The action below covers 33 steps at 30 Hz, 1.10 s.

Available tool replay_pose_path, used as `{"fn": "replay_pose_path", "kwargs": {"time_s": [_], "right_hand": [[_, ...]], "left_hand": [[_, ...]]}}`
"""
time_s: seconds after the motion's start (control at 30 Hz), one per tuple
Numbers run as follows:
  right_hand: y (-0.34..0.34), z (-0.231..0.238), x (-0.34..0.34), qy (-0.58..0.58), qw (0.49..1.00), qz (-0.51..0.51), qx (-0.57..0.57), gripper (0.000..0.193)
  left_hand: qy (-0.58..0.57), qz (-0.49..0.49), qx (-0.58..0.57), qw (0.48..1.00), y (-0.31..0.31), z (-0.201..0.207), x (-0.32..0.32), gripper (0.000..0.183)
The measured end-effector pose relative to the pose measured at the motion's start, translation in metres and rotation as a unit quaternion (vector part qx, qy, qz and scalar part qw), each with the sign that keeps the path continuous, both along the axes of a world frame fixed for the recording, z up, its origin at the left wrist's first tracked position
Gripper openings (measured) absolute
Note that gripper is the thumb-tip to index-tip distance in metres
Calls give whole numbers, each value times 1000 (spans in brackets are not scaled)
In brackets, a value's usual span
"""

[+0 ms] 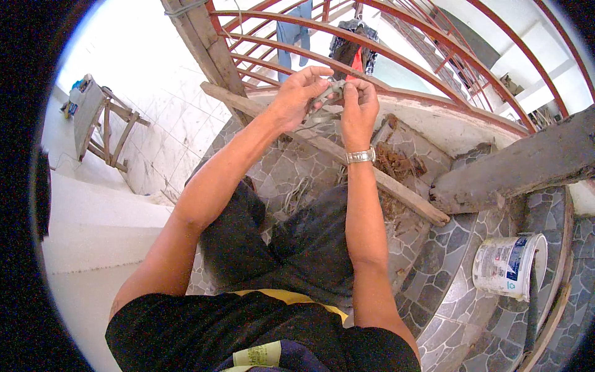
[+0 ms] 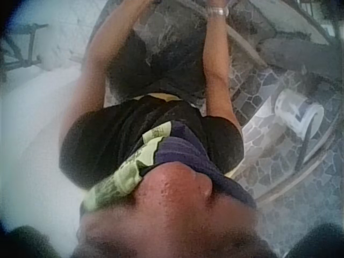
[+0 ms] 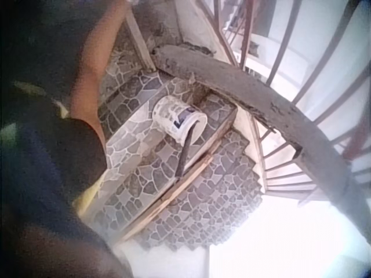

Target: The person uses a hammer to strike a wooden beam on a staircase, reaches into a bucket for nails, and then uses their hands to separate and tie together grey wires near a concrete pillar.

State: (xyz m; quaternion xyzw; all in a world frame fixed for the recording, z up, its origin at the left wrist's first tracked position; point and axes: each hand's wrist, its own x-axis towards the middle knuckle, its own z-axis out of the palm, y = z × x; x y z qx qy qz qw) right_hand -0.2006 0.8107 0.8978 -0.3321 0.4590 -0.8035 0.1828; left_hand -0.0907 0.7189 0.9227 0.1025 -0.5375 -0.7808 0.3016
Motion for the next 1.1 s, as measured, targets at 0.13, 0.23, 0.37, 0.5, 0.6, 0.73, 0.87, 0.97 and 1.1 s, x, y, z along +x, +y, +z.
{"fn": "replay_pose_path", "kwargs": {"time_s": [0.13, 0.23, 0.37, 0.5, 0.6, 0.73, 0.87, 0.97, 1.1], "right_hand": [[4, 7, 3, -48, 997, 56, -5, 20], [4, 1, -5, -54, 998, 43, 16, 18], [9, 1, -10, 47, 997, -13, 61, 14], [6, 4, 0, 185, 966, -109, 142, 11], [2, 5, 12, 99, 981, -104, 134, 10], [-5, -3, 4, -59, 993, -42, 91, 11], [-7, -11, 3, -115, 990, 0, 76, 14], [-5, -8, -2, -126, 987, 90, 45, 13], [-6, -18, -6, -142, 982, 101, 77, 14]], "left_hand": [[9, 16, -48, 999, 1, 4, 2, 22], [-44, -35, -37, 998, -2, 8, 7, 25], [-40, -74, 36, 996, 0, 11, 6, 26], [-95, 0, -63, 994, 2, 3, 1, 26], [-89, 28, -33, 995, 5, 0, -5, 23], [-94, 89, -66, 989, 16, 2, -7, 20], [-95, 77, 43, 992, 17, -1, -3, 17], [-87, 61, 40, 994, 11, -2, 4, 16], [-69, 23, 56, 996, 4, -13, 0, 15]]}}
